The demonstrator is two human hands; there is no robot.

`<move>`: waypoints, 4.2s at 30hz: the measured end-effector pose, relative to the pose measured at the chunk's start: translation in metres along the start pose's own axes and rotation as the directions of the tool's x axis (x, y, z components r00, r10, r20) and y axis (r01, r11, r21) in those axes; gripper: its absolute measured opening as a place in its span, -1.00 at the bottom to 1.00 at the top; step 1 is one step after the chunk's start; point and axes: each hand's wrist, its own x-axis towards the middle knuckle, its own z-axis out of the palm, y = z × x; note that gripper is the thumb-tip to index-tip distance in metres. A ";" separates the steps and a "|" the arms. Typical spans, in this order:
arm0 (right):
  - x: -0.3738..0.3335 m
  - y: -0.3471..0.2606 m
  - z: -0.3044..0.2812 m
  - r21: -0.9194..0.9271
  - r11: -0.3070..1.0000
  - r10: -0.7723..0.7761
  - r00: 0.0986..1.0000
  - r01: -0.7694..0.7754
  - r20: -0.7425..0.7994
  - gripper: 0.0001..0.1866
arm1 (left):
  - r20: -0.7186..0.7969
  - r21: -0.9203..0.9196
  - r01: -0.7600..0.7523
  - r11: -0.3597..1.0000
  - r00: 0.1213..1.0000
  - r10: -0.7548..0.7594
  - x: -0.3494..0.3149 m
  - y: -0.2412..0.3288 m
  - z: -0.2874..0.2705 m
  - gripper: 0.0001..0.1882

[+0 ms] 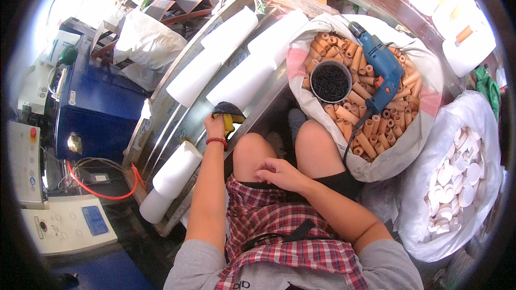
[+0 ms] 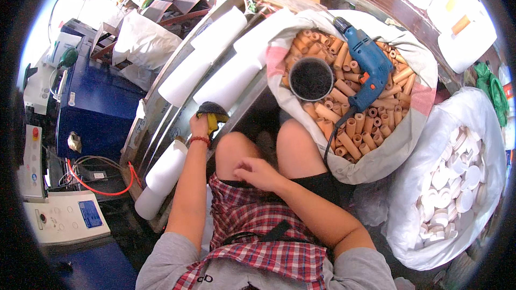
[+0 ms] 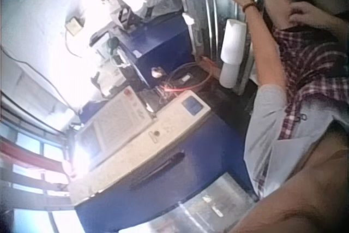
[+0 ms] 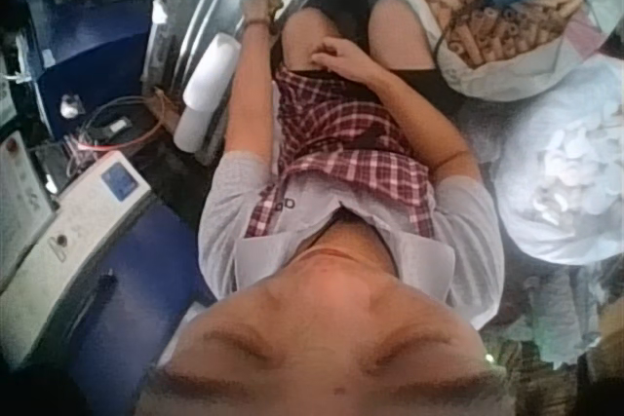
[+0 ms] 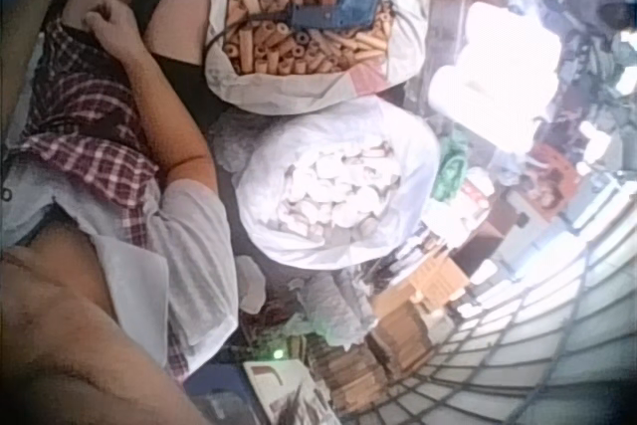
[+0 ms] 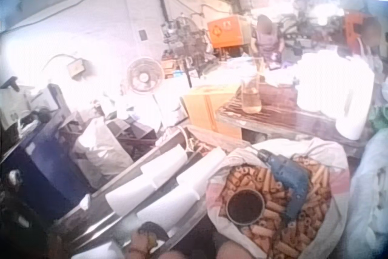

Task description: The person assembles plastic jugs by drilling a hole into a wooden plug within a cylinder, wiping the exterior with a cloth, and inserting a wooden handle into the side.

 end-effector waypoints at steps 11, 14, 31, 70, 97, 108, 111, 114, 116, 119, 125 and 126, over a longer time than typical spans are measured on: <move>-0.002 -0.001 0.003 0.016 0.998 -0.055 0.998 0.055 -0.004 -0.79 | -0.027 -0.396 -0.118 0.910 0.993 0.117 -0.075 0.017 -0.103 -0.79; 0.003 -0.002 0.006 0.144 0.987 -0.074 0.997 0.073 0.007 -0.67 | -0.078 -0.435 -0.073 0.898 0.996 0.043 -0.121 0.034 -0.103 -0.76; 0.008 -0.031 0.008 0.857 0.514 0.021 1.000 -0.024 0.015 -0.53 | 0.474 0.814 -0.546 0.197 0.821 0.317 -0.042 0.027 -0.102 -0.71; 0.168 -0.138 0.253 -0.437 0.555 -0.737 0.662 0.708 0.137 -0.75 | -0.435 0.187 -0.442 0.877 0.764 0.477 -0.131 0.076 -0.228 -0.53; 0.219 -0.145 0.221 -0.821 0.003 -0.237 0.798 0.570 0.553 -0.64 | -0.478 0.399 -0.506 0.765 0.597 0.644 -0.156 0.011 -0.247 -0.40; 0.145 -0.123 0.219 -0.662 -0.303 -0.643 0.366 0.686 0.673 -0.43 | -0.426 -0.794 -0.320 0.517 0.900 -0.097 -0.155 0.039 -0.231 -0.39; 0.138 -0.143 0.212 -0.834 -0.098 -0.815 0.437 0.543 0.380 -0.35 | -0.217 -0.899 -0.175 0.402 0.974 -0.062 -0.162 0.039 -0.220 -0.37; 0.152 -0.134 0.203 -0.702 0.280 -0.919 0.395 0.655 0.002 -0.33 | -0.148 -0.926 -0.139 0.352 0.989 -0.001 -0.165 0.036 -0.207 -0.35; 0.157 -0.121 0.198 -0.475 0.508 -0.856 0.484 0.719 -0.183 -0.38 | -0.080 -0.957 -0.088 0.276 0.996 0.039 -0.167 0.038 -0.199 -0.37; 0.147 -0.105 0.203 0.350 0.848 -0.300 0.905 0.398 -0.303 -0.48 | -0.019 -0.985 -0.030 0.167 0.998 0.066 -0.176 0.053 -0.188 -0.39; 0.126 -0.066 0.182 0.587 0.806 -0.125 0.991 0.072 0.050 -0.53 | -0.098 -0.985 -0.115 0.127 0.986 0.135 -0.173 0.062 -0.183 -0.39; 0.120 -0.064 0.177 0.494 0.856 -0.207 0.977 0.154 0.055 -0.45 | -0.081 -0.987 -0.098 0.124 0.988 0.134 -0.172 0.067 -0.178 -0.37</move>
